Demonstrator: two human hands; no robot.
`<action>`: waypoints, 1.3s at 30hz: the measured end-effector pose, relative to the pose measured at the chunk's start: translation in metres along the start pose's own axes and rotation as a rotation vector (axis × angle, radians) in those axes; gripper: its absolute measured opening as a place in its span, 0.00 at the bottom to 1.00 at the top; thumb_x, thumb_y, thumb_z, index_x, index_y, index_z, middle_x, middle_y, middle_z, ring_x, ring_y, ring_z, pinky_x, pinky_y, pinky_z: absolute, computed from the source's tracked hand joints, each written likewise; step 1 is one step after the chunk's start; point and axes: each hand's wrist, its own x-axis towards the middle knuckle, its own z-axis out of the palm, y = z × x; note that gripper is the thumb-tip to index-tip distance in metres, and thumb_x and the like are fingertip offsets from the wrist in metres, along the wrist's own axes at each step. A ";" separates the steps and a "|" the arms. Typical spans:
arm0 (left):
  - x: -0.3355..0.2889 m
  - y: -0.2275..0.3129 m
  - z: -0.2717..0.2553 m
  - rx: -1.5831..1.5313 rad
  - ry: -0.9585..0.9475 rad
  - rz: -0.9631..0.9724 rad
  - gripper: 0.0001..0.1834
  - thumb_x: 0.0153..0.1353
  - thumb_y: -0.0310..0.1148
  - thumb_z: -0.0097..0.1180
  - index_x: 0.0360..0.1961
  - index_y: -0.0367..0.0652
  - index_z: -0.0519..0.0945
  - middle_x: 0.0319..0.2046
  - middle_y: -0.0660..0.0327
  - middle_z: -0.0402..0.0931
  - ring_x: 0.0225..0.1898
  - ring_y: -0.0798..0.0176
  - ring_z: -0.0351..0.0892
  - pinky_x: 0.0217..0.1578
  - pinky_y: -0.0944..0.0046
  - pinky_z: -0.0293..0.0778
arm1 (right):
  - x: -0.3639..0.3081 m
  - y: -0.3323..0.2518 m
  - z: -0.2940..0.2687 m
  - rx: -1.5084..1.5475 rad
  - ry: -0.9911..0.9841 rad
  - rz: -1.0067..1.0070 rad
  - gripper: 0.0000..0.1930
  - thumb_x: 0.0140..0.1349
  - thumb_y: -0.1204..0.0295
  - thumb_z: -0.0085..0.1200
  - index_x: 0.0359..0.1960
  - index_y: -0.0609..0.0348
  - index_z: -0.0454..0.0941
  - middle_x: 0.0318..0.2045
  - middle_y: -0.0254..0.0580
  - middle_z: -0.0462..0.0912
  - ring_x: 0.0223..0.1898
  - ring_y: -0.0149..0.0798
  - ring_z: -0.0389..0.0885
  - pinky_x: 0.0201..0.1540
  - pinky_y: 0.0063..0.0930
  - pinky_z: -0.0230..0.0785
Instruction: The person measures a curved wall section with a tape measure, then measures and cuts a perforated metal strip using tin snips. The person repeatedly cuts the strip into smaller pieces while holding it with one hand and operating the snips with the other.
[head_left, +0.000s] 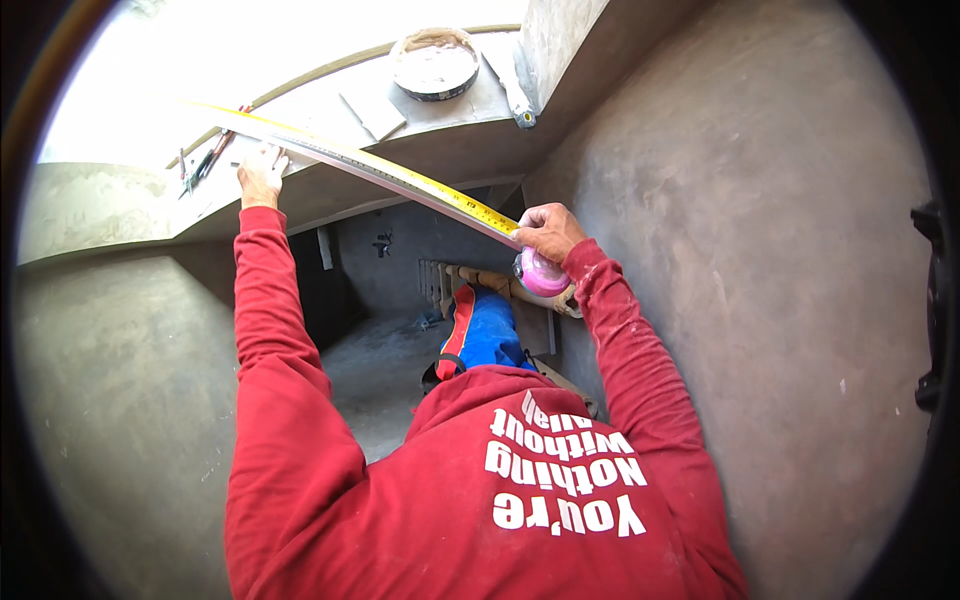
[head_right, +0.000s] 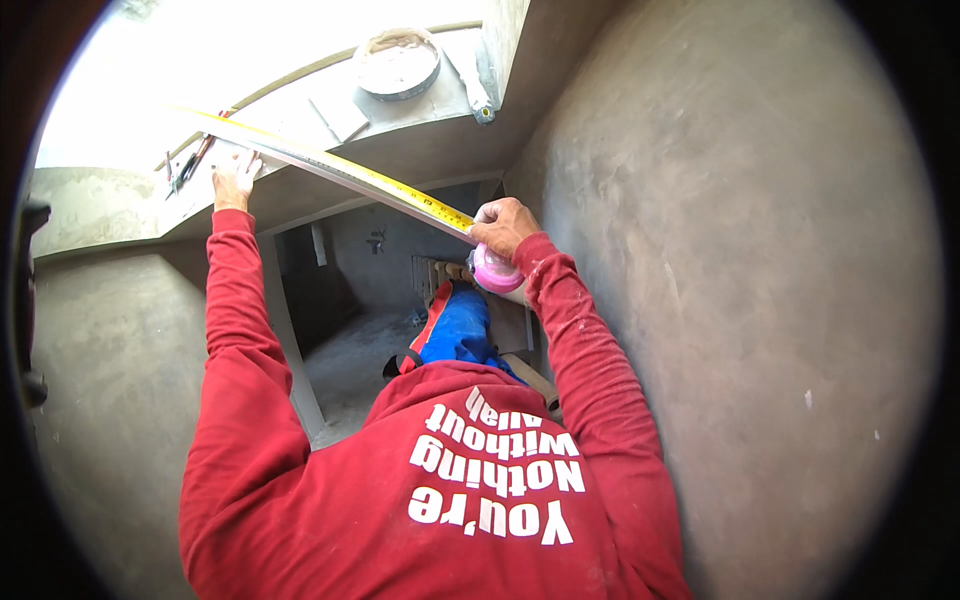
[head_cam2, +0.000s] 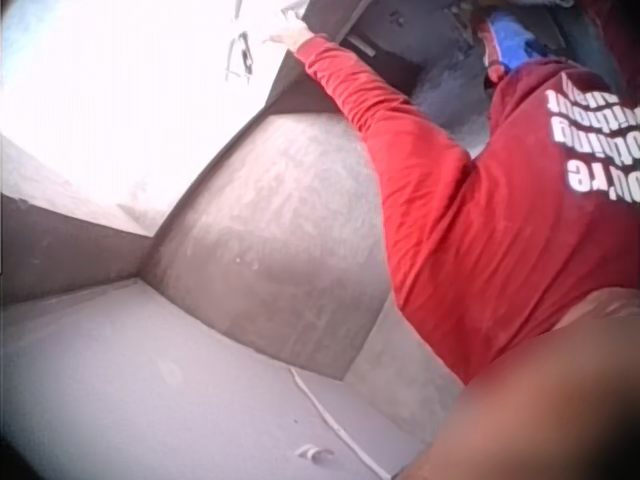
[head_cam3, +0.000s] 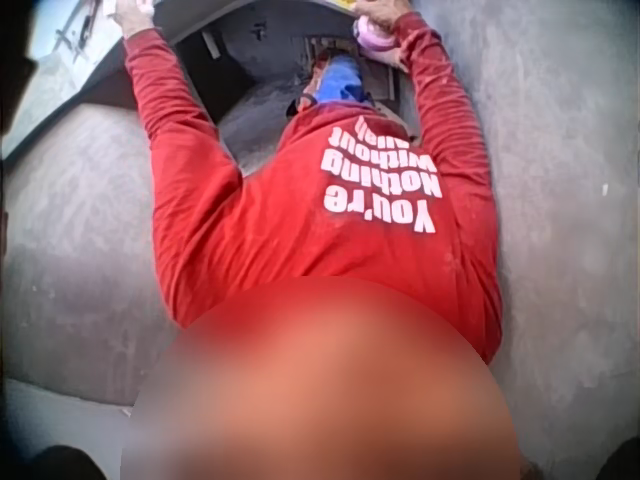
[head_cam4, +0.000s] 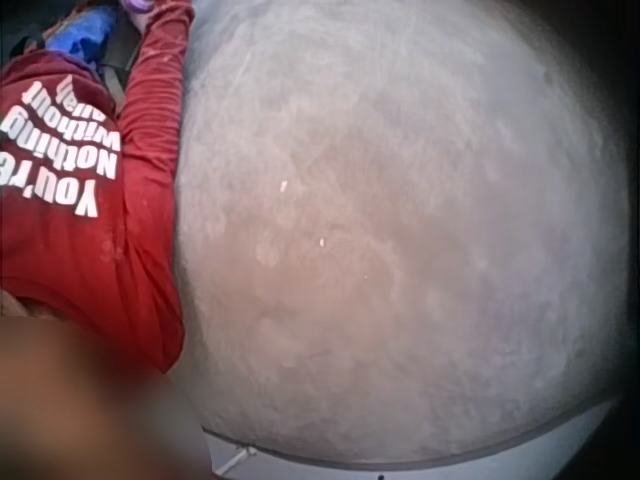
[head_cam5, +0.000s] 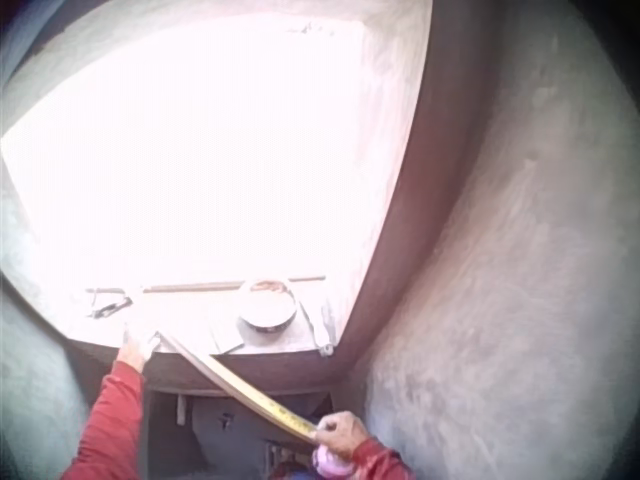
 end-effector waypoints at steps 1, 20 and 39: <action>-0.016 -0.001 0.005 0.173 0.060 0.172 0.19 0.67 0.37 0.51 0.51 0.31 0.74 0.45 0.49 0.77 0.49 0.47 0.78 0.50 0.46 0.74 | 0.001 0.000 0.000 -0.010 0.001 -0.019 0.09 0.55 0.68 0.65 0.25 0.61 0.83 0.20 0.33 0.79 0.22 0.25 0.73 0.29 0.26 0.69; -0.294 -0.043 0.086 0.767 -0.522 0.492 0.18 0.57 0.37 0.70 0.37 0.36 0.76 0.22 0.56 0.77 0.24 0.53 0.79 0.30 0.56 0.77 | 0.010 0.005 -0.004 0.020 -0.086 -0.020 0.07 0.58 0.71 0.64 0.27 0.61 0.82 0.22 0.30 0.79 0.24 0.23 0.72 0.30 0.24 0.68; -0.285 -0.075 0.104 0.072 -0.435 -0.249 0.12 0.61 0.17 0.60 0.43 0.37 0.73 0.36 0.55 0.83 0.36 0.59 0.88 0.36 0.61 0.87 | 0.007 -0.006 0.000 -0.143 0.029 -0.108 0.10 0.53 0.65 0.63 0.28 0.59 0.84 0.24 0.47 0.83 0.29 0.41 0.84 0.38 0.35 0.76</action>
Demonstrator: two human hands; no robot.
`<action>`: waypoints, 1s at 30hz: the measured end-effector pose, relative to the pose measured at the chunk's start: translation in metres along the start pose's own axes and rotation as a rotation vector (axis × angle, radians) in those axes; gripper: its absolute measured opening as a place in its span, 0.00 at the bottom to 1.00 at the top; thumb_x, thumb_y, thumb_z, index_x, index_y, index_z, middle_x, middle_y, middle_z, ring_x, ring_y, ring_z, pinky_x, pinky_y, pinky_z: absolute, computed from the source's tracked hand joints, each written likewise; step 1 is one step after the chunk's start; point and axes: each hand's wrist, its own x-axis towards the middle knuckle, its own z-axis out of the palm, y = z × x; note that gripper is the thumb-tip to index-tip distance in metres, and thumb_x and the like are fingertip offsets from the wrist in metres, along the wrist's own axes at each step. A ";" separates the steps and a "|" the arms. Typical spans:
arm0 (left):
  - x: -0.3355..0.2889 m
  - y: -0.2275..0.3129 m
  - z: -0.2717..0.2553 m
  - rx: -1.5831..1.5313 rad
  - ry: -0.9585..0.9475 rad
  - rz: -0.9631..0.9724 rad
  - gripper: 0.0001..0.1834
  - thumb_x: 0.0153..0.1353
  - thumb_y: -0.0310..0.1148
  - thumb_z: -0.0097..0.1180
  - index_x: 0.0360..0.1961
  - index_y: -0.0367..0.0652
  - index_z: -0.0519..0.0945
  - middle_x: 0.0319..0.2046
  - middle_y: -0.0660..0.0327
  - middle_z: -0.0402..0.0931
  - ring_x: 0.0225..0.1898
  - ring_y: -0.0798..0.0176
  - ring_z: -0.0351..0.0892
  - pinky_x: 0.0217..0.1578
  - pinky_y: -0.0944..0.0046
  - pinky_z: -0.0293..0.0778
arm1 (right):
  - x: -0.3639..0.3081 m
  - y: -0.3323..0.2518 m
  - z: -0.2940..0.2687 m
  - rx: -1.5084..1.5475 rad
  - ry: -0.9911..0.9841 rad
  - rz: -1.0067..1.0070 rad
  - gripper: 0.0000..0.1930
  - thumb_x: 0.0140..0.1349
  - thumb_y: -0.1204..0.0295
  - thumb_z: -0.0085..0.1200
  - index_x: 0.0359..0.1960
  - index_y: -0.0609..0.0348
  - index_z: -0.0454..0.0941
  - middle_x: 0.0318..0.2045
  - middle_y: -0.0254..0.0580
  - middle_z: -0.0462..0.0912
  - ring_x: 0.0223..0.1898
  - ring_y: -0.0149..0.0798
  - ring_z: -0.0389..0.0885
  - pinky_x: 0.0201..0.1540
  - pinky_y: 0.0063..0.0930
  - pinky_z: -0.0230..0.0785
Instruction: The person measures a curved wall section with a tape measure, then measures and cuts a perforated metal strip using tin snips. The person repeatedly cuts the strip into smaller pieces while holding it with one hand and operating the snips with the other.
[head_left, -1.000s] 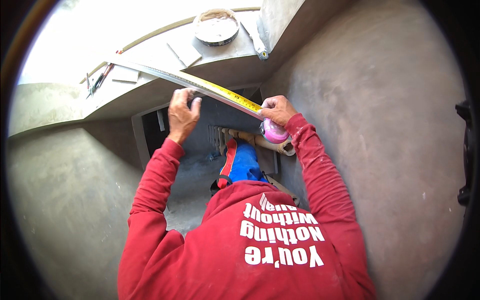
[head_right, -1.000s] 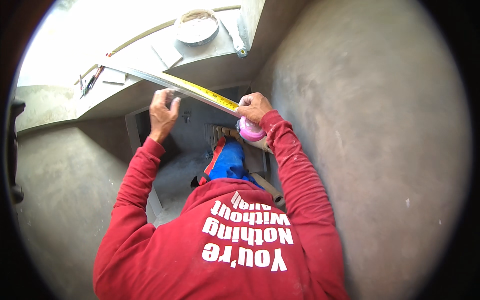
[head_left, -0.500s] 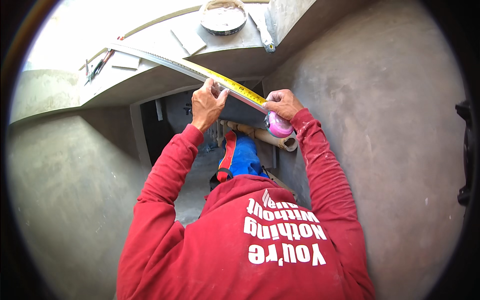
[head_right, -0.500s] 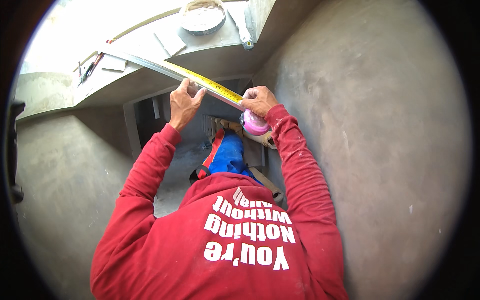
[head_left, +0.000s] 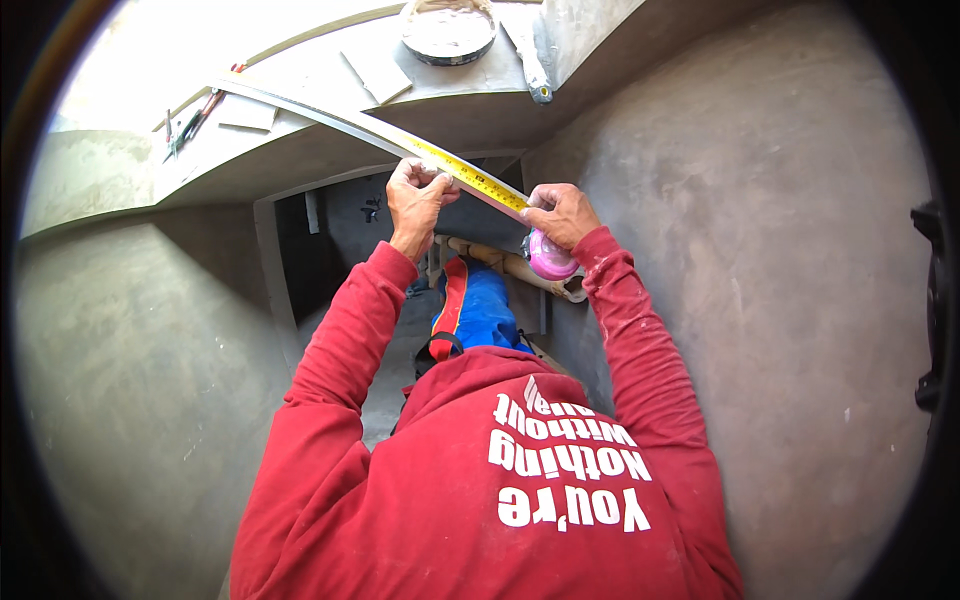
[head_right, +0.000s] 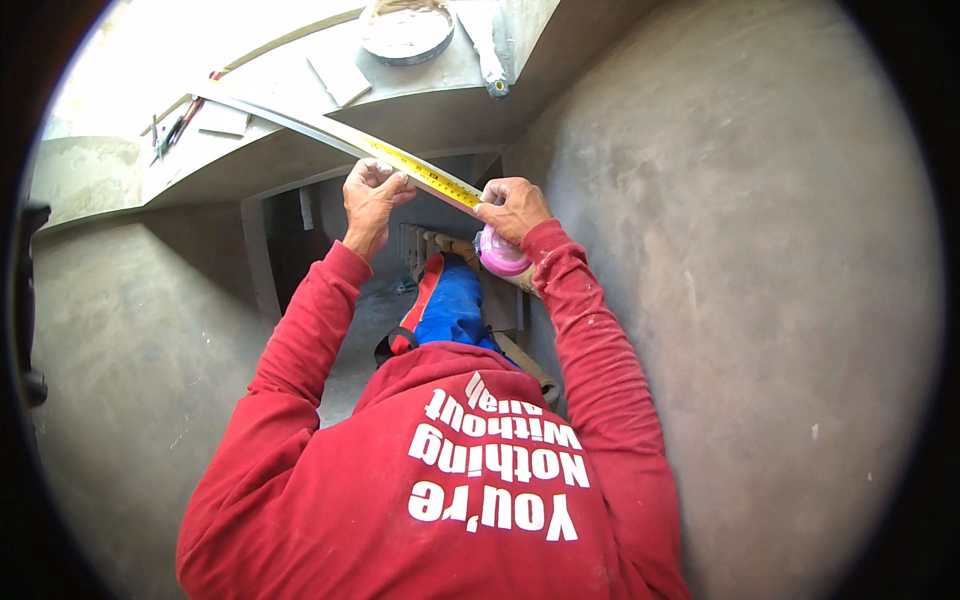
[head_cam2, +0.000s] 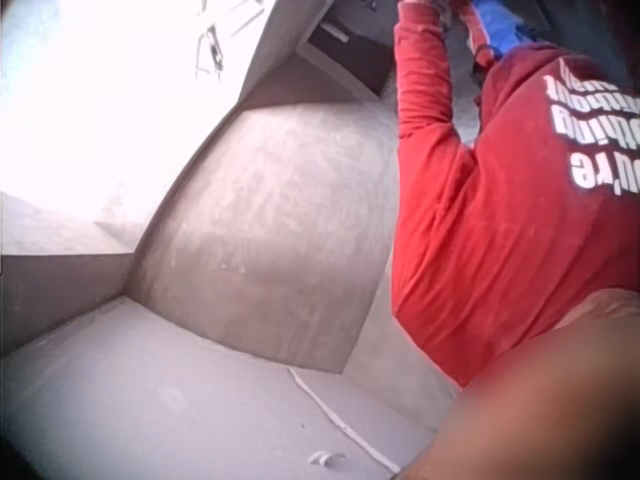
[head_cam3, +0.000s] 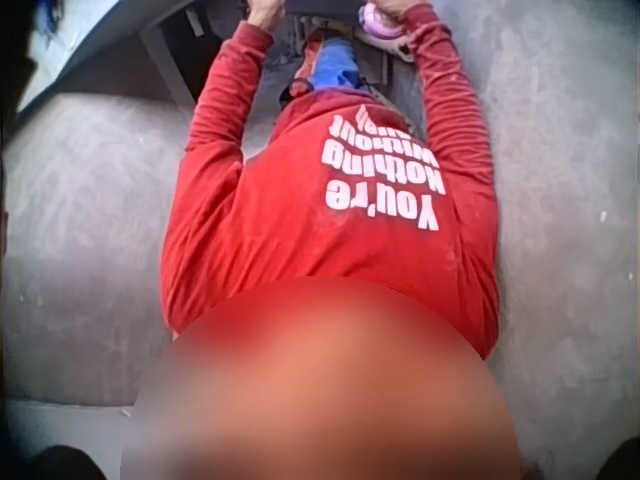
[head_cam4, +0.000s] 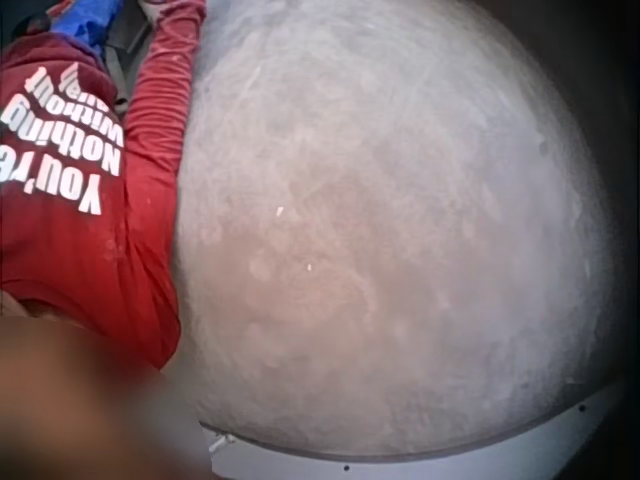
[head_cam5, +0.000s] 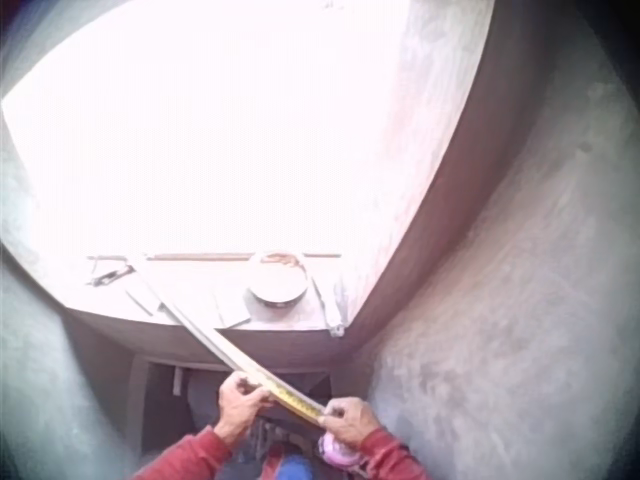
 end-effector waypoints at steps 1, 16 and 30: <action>0.000 -0.001 0.001 0.002 0.006 -0.001 0.12 0.60 0.16 0.60 0.43 0.37 0.73 0.36 0.55 0.83 0.35 0.59 0.88 0.36 0.61 0.87 | 0.000 0.001 0.001 -0.024 0.017 -0.014 0.10 0.53 0.65 0.63 0.28 0.59 0.84 0.25 0.49 0.84 0.30 0.44 0.85 0.39 0.36 0.76; 0.003 -0.006 0.005 0.082 0.001 0.080 0.15 0.56 0.16 0.64 0.42 0.37 0.74 0.36 0.57 0.82 0.35 0.66 0.84 0.38 0.63 0.86 | -0.002 -0.002 0.005 -0.105 0.096 -0.003 0.10 0.52 0.64 0.61 0.29 0.57 0.83 0.30 0.55 0.85 0.36 0.55 0.86 0.44 0.42 0.77; 0.005 0.009 -0.001 0.545 0.037 0.226 0.27 0.53 0.23 0.70 0.46 0.36 0.64 0.28 0.56 0.80 0.28 0.68 0.82 0.30 0.68 0.80 | 0.001 -0.004 0.001 -0.109 0.053 0.006 0.11 0.52 0.63 0.61 0.29 0.58 0.83 0.29 0.55 0.85 0.36 0.54 0.85 0.44 0.42 0.77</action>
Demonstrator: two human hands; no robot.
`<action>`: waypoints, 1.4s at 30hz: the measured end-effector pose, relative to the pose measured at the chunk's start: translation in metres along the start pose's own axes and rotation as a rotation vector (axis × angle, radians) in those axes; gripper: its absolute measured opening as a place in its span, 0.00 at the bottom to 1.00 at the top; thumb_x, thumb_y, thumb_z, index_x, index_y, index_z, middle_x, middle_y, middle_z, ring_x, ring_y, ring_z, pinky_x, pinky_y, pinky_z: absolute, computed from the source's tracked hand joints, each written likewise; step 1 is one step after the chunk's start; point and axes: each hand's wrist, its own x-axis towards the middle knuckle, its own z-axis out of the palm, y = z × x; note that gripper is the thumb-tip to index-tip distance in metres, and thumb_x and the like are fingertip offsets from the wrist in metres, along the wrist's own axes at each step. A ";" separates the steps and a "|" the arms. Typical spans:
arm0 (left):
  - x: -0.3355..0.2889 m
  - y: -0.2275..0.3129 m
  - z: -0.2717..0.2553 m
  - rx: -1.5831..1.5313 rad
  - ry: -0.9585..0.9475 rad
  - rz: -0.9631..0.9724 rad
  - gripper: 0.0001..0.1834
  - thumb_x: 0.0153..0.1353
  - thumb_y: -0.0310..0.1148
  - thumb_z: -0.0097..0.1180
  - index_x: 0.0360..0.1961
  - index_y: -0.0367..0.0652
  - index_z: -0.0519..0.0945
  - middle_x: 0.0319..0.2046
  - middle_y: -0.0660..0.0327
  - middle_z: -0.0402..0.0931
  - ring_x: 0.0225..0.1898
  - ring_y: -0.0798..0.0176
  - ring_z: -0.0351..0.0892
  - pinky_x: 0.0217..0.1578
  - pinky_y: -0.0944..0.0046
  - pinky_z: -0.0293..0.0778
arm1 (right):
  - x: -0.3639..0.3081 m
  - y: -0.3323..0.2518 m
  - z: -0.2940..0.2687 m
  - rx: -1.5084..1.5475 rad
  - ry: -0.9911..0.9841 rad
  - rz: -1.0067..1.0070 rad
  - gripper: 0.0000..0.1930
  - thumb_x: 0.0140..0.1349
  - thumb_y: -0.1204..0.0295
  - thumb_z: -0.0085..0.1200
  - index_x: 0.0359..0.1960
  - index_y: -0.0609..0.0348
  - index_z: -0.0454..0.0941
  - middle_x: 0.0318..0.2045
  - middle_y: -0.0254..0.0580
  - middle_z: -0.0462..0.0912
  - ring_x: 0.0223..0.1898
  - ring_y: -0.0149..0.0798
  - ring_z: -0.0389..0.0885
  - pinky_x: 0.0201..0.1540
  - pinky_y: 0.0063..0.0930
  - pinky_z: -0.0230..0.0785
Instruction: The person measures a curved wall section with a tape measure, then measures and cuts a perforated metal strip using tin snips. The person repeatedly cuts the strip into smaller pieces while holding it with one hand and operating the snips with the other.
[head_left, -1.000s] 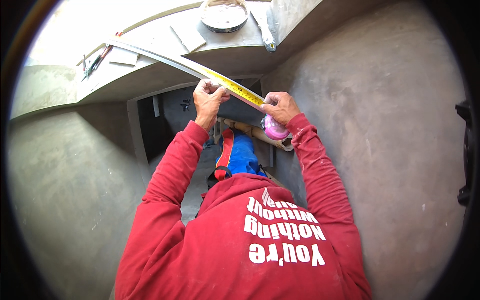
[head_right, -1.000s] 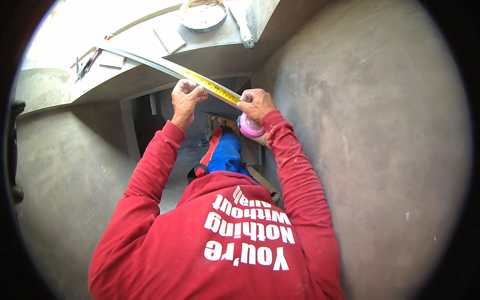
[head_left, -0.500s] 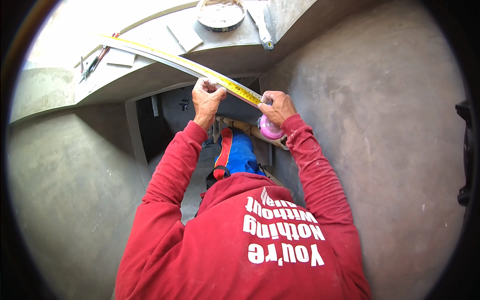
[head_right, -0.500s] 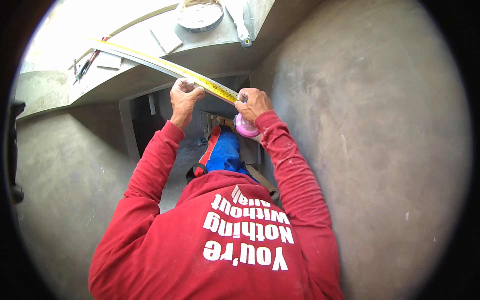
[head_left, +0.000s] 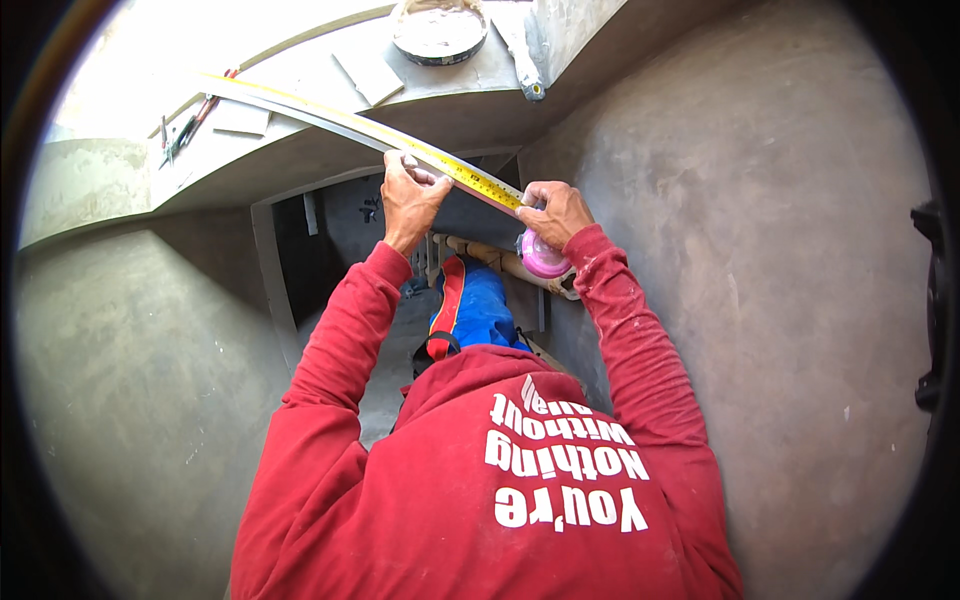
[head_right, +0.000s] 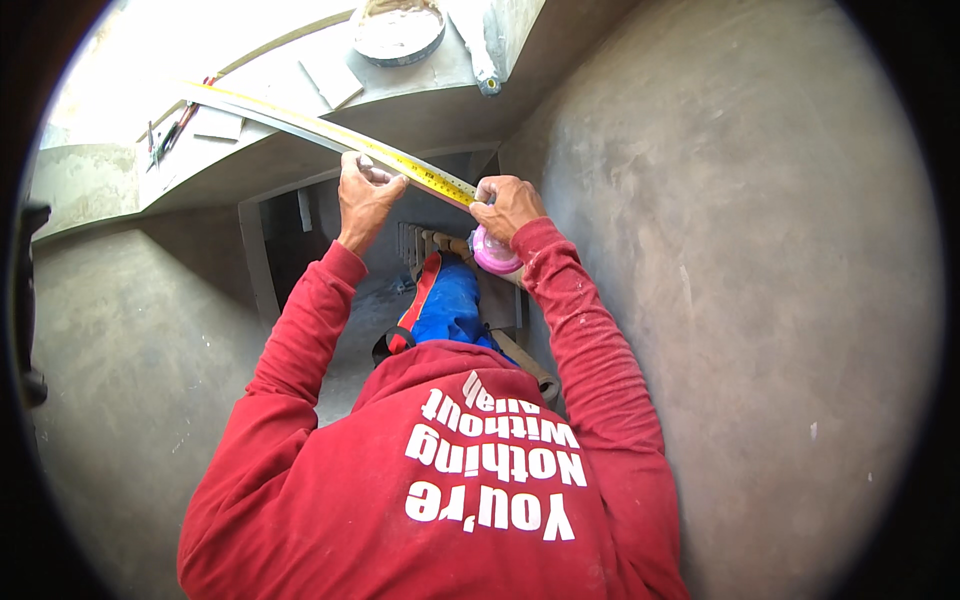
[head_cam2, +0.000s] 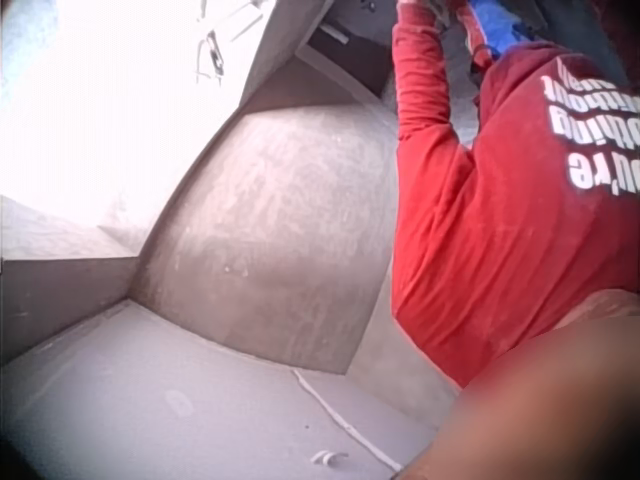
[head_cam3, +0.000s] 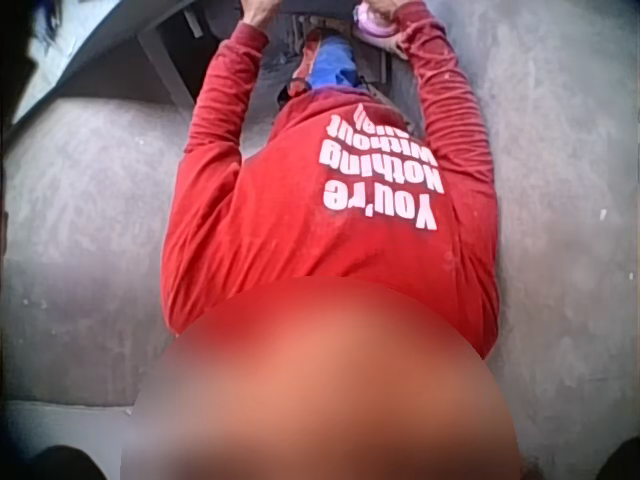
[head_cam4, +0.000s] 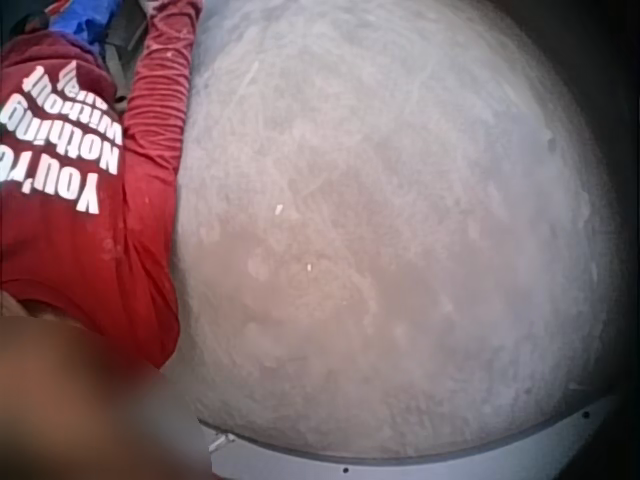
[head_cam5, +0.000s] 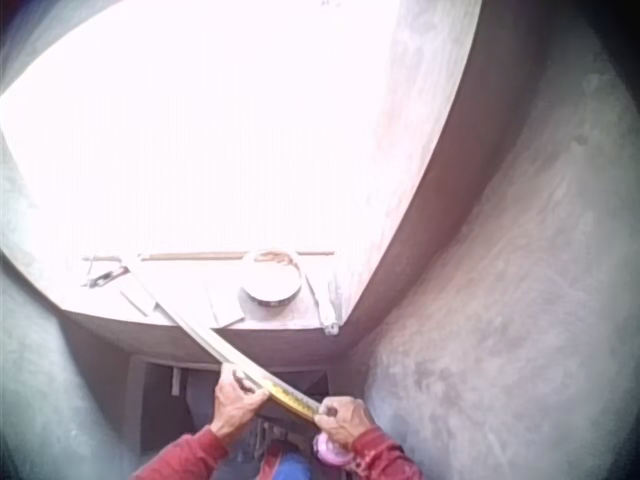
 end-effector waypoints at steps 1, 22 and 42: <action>0.000 0.000 0.000 -0.011 -0.003 0.000 0.28 0.53 0.23 0.70 0.46 0.36 0.62 0.29 0.55 0.80 0.28 0.67 0.82 0.30 0.68 0.80 | 0.000 0.000 0.000 0.003 -0.003 0.006 0.11 0.52 0.64 0.61 0.29 0.58 0.83 0.30 0.55 0.85 0.36 0.54 0.85 0.44 0.41 0.77; -0.008 -0.009 0.001 -0.436 -0.097 -0.043 0.22 0.58 0.19 0.63 0.45 0.39 0.61 0.31 0.55 0.80 0.30 0.67 0.83 0.31 0.67 0.82 | 0.002 0.010 0.001 0.102 -0.071 -0.052 0.09 0.53 0.66 0.62 0.28 0.60 0.83 0.22 0.49 0.82 0.25 0.41 0.84 0.35 0.35 0.76; -0.019 -0.025 -0.006 -0.480 -0.117 -0.069 0.24 0.54 0.20 0.62 0.51 0.34 0.66 0.33 0.54 0.82 0.31 0.66 0.84 0.31 0.65 0.82 | 0.000 -0.064 -0.012 0.129 -0.317 -0.062 0.36 0.72 0.46 0.53 0.62 0.74 0.71 0.53 0.60 0.81 0.53 0.42 0.81 0.57 0.32 0.72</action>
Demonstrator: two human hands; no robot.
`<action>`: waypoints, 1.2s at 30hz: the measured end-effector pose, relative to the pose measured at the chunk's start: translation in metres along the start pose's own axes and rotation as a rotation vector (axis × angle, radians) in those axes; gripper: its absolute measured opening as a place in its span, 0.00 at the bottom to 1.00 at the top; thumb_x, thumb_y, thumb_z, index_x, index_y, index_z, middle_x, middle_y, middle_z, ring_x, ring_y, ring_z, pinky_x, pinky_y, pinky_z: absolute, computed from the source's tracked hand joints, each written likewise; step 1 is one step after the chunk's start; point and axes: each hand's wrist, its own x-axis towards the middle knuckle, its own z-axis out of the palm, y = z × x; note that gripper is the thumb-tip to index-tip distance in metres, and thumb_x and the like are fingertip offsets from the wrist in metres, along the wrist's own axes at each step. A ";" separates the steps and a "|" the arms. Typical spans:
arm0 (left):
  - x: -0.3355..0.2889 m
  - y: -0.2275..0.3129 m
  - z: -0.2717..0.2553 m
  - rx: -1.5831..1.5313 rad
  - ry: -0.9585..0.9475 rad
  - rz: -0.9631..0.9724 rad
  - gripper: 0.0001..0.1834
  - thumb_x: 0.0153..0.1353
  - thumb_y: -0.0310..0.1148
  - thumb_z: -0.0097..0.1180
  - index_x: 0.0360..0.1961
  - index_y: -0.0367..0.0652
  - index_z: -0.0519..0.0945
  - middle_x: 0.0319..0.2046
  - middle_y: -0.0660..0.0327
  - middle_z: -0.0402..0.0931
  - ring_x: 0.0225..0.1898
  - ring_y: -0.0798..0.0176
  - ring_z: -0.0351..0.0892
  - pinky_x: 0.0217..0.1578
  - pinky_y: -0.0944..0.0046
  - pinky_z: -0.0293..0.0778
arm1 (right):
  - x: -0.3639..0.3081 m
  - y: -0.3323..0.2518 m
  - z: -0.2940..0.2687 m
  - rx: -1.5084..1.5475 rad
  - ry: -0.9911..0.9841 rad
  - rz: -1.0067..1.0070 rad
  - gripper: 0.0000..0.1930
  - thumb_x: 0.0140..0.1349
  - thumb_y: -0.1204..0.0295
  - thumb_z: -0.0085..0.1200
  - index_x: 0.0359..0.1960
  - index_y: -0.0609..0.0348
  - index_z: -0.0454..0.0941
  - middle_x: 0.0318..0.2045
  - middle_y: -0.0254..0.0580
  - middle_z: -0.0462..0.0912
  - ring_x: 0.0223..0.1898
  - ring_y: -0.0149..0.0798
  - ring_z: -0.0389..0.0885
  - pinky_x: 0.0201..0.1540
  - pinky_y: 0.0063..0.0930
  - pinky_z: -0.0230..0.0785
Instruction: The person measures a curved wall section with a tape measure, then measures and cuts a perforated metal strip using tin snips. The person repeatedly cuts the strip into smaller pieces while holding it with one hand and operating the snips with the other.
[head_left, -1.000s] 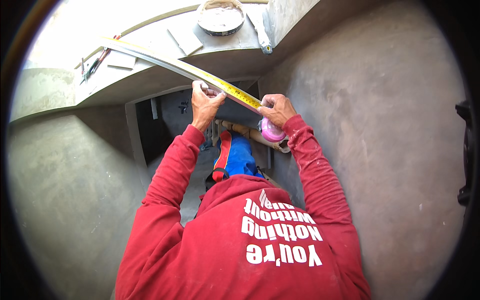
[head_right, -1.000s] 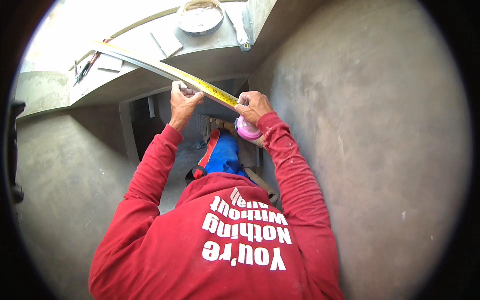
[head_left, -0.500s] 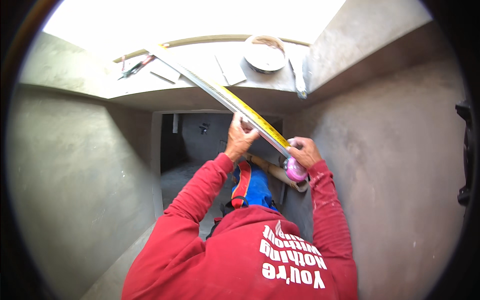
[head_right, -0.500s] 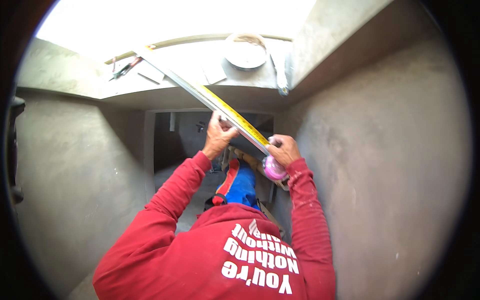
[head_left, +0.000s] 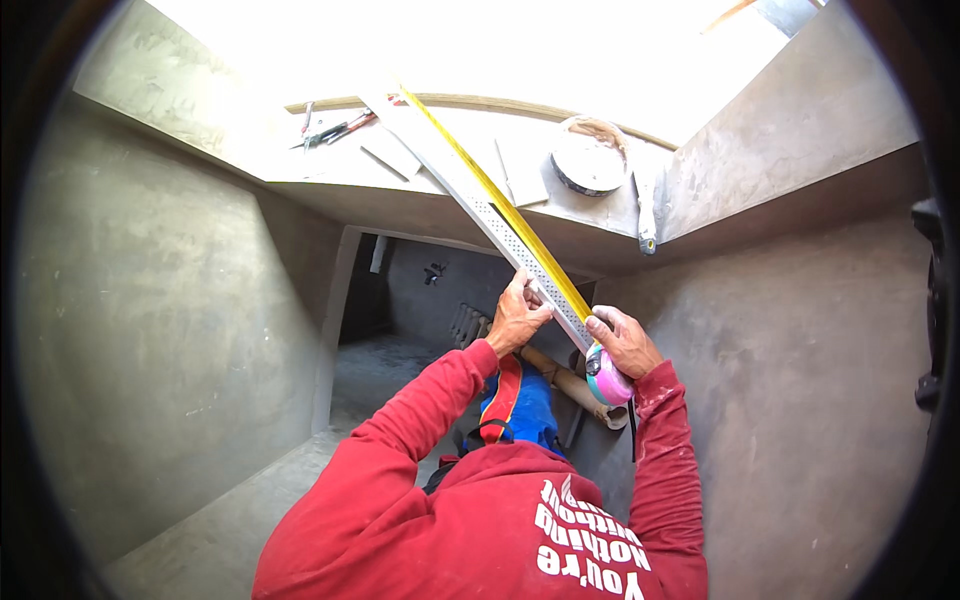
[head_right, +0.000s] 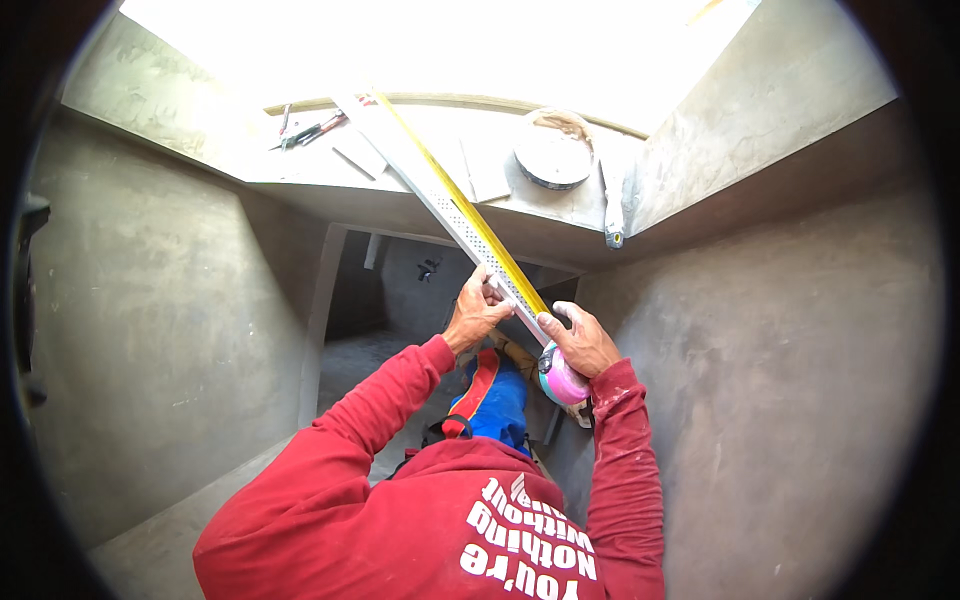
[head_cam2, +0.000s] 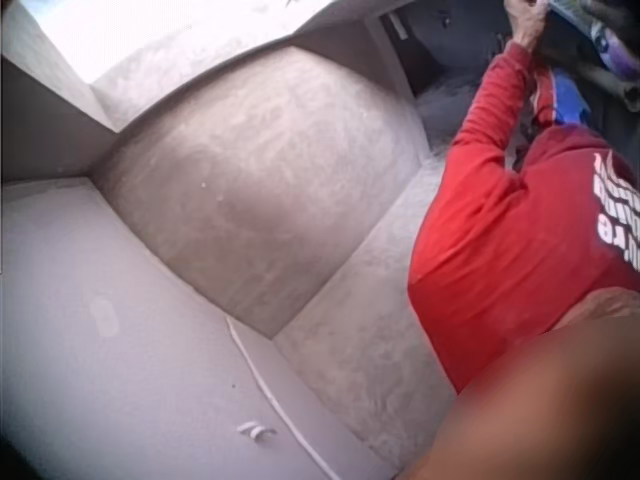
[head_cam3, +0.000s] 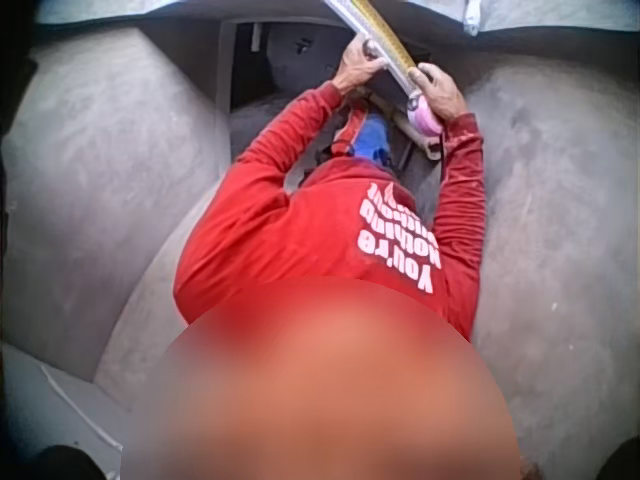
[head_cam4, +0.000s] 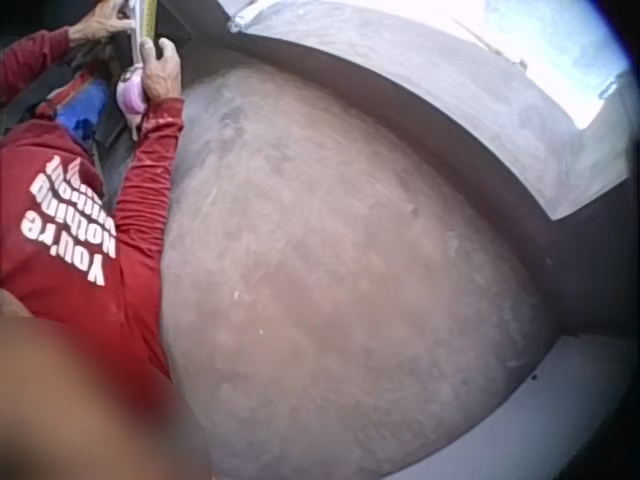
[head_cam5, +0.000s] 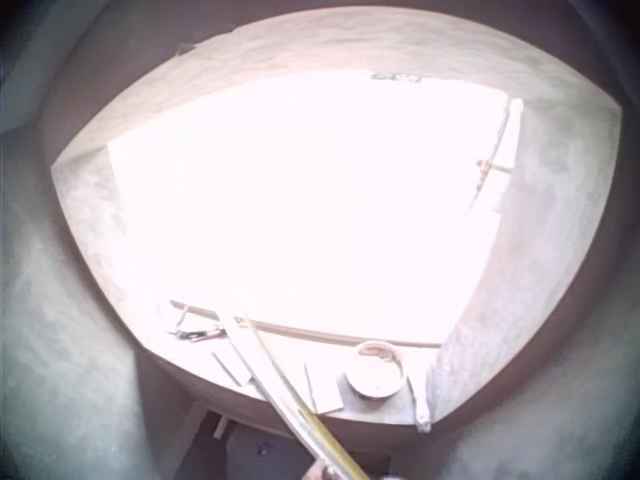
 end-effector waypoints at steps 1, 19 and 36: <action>0.000 -0.001 -0.001 -0.017 -0.008 -0.016 0.24 0.54 0.20 0.62 0.50 0.35 0.67 0.33 0.54 0.82 0.31 0.66 0.84 0.31 0.66 0.82 | 0.000 -0.003 0.000 -0.004 0.064 -0.050 0.38 0.70 0.45 0.53 0.62 0.75 0.70 0.52 0.63 0.82 0.49 0.44 0.83 0.55 0.35 0.73; -0.032 0.026 0.009 0.055 -0.029 0.043 0.23 0.55 0.24 0.62 0.51 0.37 0.68 0.29 0.58 0.80 0.29 0.70 0.80 0.32 0.66 0.78 | 0.039 -0.067 -0.023 -0.104 0.552 -0.285 0.25 0.67 0.50 0.59 0.44 0.65 0.79 0.30 0.61 0.85 0.34 0.58 0.85 0.40 0.43 0.75; -0.162 0.019 0.046 0.409 0.008 0.008 0.14 0.56 0.25 0.64 0.45 0.39 0.83 0.34 0.52 0.84 0.34 0.54 0.85 0.37 0.60 0.79 | 0.369 -0.145 0.052 -0.423 0.020 -0.224 0.17 0.78 0.62 0.38 0.62 0.55 0.65 0.48 0.59 0.77 0.42 0.51 0.82 0.44 0.45 0.77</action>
